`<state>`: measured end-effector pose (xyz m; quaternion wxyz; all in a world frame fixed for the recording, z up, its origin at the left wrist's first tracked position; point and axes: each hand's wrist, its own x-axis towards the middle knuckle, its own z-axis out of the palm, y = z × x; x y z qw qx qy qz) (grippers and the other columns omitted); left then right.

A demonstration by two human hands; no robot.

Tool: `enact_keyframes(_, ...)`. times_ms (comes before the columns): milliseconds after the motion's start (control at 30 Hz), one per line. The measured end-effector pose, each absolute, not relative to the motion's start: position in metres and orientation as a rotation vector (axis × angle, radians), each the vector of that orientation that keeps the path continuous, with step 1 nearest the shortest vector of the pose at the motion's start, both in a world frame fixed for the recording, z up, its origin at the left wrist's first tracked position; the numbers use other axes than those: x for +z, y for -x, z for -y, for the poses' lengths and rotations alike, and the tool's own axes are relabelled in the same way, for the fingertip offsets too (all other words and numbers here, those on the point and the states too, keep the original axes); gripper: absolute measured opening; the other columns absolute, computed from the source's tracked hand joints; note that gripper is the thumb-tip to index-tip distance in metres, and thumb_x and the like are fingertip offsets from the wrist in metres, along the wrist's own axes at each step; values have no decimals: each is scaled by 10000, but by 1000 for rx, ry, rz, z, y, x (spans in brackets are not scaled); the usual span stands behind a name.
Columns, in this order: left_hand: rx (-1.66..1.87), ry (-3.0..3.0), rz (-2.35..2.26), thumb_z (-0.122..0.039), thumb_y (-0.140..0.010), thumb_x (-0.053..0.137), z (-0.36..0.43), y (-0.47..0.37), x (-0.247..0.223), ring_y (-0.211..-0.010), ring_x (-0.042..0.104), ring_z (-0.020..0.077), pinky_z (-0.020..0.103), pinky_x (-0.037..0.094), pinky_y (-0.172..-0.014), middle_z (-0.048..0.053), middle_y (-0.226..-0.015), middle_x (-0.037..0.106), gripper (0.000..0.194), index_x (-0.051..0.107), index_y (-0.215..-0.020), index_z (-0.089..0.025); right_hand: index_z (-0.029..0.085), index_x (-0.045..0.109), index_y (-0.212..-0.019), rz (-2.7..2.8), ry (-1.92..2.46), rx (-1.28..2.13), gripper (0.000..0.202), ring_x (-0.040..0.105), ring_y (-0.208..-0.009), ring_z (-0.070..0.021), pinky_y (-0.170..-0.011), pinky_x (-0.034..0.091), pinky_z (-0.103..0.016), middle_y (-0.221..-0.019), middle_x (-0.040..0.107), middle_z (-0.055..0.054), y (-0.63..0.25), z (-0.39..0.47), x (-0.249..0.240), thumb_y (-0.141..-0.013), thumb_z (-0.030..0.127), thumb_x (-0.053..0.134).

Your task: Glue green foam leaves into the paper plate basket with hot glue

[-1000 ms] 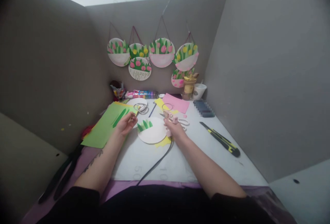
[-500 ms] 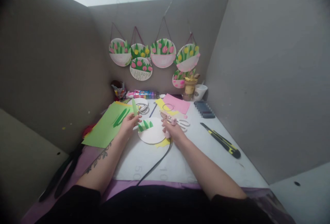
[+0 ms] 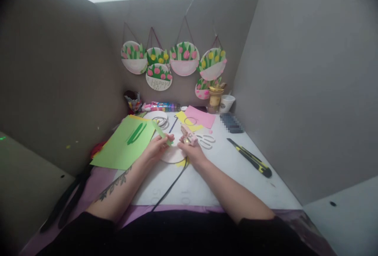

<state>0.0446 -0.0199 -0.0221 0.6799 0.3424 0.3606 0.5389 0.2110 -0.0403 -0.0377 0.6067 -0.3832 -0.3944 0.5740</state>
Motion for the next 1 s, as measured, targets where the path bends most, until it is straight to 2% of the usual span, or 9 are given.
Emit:
enact_keyframes(233, 1127, -698, -638, -253, -584, 871, 35, -71, -27, -940, 661, 219, 356, 462, -928, 98, -1011, 716, 339, 630, -796, -145, 266, 649, -1036, 1068, 871, 1240, 527, 631, -781, -230, -664, 521, -357, -770, 666, -19, -203, 39, -46, -571, 404, 855)
enact_keyframes(367, 1240, -728, -802, -280, -635, 840, 30, -63, -26, -901, 646, 187, 318, 465, -857, 88, -1023, 702, 329, 656, -876, -152, 220, 645, -1023, 1040, 980, 1142, 522, 611, -700, -192, -610, 501, -320, -745, 642, -6, -206, 37, -50, -571, 407, 828)
enact_keyframes(533, 1322, -743, -827, -277, -636, 833, 23, -53, -25, -740, 610, 116, 230, 450, -707, 32, -820, 670, 303, 627, -816, -146, 183, 640, -949, 1025, 1038, 1114, 432, 581, -622, -150, -562, 459, -273, -728, 624, 8, -207, 39, -49, -591, 363, 801)
enact_keyframes(700, 1333, -647, -730, -235, -661, 813, 20, -47, -16, -629, 572, 80, 192, 430, -599, -15, -718, 619, 267, 582, -768, -156, 201, 652, -1061, 1091, 951, 1173, 466, 596, -642, -146, -597, 491, -281, -801, 655, -16, -211, 44, -44, -679, 437, 773)
enact_keyframes(800, 1325, -598, -666, -160, -674, 798, 19, -42, -10, -562, 542, 64, 189, 418, -560, -43, -673, 588, 255, 590, -820, -162, 222, 663, -1123, 1197, 838, 1247, 490, 592, -612, -138, -566, 498, -286, -871, 683, -43, -216, 49, -41, -714, 475, 750)
enact_keyframes(900, 1292, -558, -619, -99, -693, 772, 19, -38, -6, -563, 554, 69, 195, 424, -568, -52, -665, 586, 306, 613, -943, -174, 238, 678, -1166, 1408, 749, 1209, 481, 645, -725, -194, -612, 529, -326, -968, 713, -81, -220, 55, -37, -751, 476, 730)
enact_keyframes(1000, 1272, -503, -544, -79, -716, 747, 20, -35, -4, -603, 584, 80, 214, 447, -613, -45, -709, 615, 269, 600, -916, -182, 259, 652, -1237, 1556, 666, 1126, 485, 665, -960, -263, -788, 553, -399, -1155, 694, -94, -220, 58, -34, -793, 450, 704)
